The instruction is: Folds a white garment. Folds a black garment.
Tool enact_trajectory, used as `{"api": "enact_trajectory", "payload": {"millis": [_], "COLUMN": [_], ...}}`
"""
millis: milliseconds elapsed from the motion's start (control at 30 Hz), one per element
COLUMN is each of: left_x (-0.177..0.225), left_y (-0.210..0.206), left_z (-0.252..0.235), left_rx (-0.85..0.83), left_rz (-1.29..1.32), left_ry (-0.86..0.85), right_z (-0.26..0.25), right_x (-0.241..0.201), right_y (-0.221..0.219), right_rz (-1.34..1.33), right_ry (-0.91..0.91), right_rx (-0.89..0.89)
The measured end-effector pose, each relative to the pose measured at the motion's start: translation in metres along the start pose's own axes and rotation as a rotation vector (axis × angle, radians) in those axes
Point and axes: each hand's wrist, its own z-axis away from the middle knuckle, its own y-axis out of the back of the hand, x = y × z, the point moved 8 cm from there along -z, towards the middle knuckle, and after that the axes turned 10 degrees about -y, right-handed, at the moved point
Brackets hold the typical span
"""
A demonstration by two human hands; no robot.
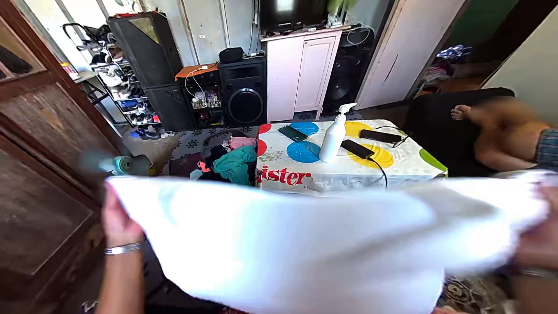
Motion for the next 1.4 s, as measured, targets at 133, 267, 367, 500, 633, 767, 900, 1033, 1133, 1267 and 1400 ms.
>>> {"api": "enact_trajectory", "payload": {"millis": [133, 267, 367, 500, 633, 767, 900, 1033, 1133, 1267, 1400], "left_x": [-0.105, -0.162, -0.169, -0.115, -0.130, -0.148, -0.114, -0.078, -0.064, -0.022, -0.048], "left_y": [0.015, 0.064, 0.070, 0.018, 0.013, 0.021, -0.039, -0.125, -0.133, -0.109, -0.101], "left_z": [0.129, 0.264, 0.243, 0.162, 0.145, 0.133, 0.149, 0.200, 0.193, 0.121, 0.075], "left_rx": [-0.106, -0.157, -0.158, -0.202, -0.158, -0.309, -0.886, -1.150, -1.173, -0.796, -0.838], "left_rz": [-0.009, -0.165, -0.379, -0.210, -0.259, -0.649, -1.191, -0.788, -0.671, -0.568, -0.781], "left_ry": [0.495, 0.913, 0.920, 0.571, 0.612, 0.514, 0.061, -0.263, -0.407, -0.476, -0.447], "right_z": [0.074, 0.178, 0.162, 0.098, 0.056, 0.030, 0.078, 0.182, 0.202, 0.153, 0.079], "right_x": [0.167, 0.261, 0.269, 0.188, 0.188, 0.164, 0.141, 0.153, 0.146, 0.167, 0.193], "right_y": [-0.008, -0.004, 0.005, -0.019, -0.020, -0.049, -0.142, -0.238, -0.254, -0.234, -0.213], "right_rz": [-0.051, -0.135, 0.036, 0.088, 0.184, 0.178, 0.522, 0.738, 0.600, 0.652, 1.322], "right_ry": [-0.558, -0.933, -0.926, -0.594, -0.587, -0.403, -0.145, 0.168, 0.214, 0.037, -0.060], "right_rx": [-0.114, -0.028, 0.022, -0.068, -0.031, 0.028, -0.365, -0.956, -1.069, -1.020, -0.885]}}
